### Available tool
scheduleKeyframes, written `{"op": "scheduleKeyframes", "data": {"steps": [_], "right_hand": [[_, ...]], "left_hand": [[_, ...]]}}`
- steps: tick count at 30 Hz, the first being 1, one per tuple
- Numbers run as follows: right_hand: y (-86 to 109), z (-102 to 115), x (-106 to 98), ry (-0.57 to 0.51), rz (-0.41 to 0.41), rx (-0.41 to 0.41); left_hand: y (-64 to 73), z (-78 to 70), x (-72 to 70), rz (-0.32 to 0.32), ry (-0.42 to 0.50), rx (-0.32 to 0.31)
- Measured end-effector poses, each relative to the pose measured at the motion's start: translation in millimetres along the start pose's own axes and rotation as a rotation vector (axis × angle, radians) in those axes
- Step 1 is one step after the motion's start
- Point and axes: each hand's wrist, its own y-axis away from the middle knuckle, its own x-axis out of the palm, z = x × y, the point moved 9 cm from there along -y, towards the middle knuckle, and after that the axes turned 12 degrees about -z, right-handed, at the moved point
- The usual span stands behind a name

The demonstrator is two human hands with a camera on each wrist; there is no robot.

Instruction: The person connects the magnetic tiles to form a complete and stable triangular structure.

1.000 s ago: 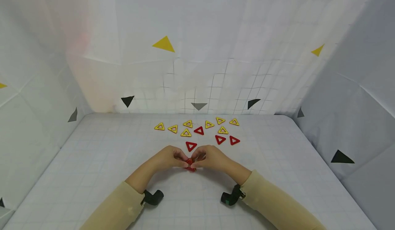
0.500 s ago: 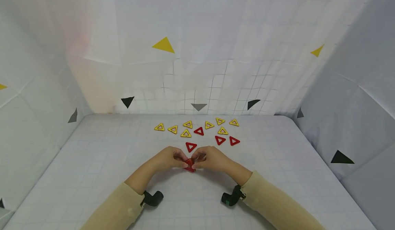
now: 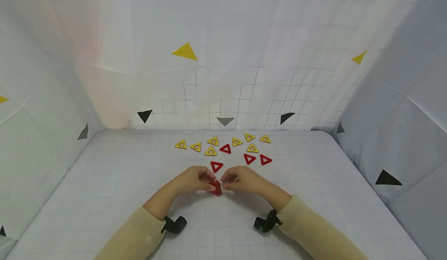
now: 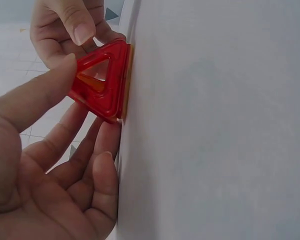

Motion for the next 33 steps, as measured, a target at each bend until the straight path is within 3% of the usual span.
{"op": "scheduleKeyframes", "data": {"steps": [9, 20, 33], "right_hand": [[7.2, -4, -17, 0.048, 0.066, -0.015], [15.2, -18, -42, 0.068, 0.027, 0.049], [27.4, -44, -82, 0.090, -0.091, 0.062]], "left_hand": [[-7.8, 1.1, 6.1, 0.013, -0.028, 0.034], [-6.0, 2.1, 9.4, 0.038, -0.028, 0.024], [0.1, 9.7, -13.4, -0.028, -0.081, 0.007]]}}
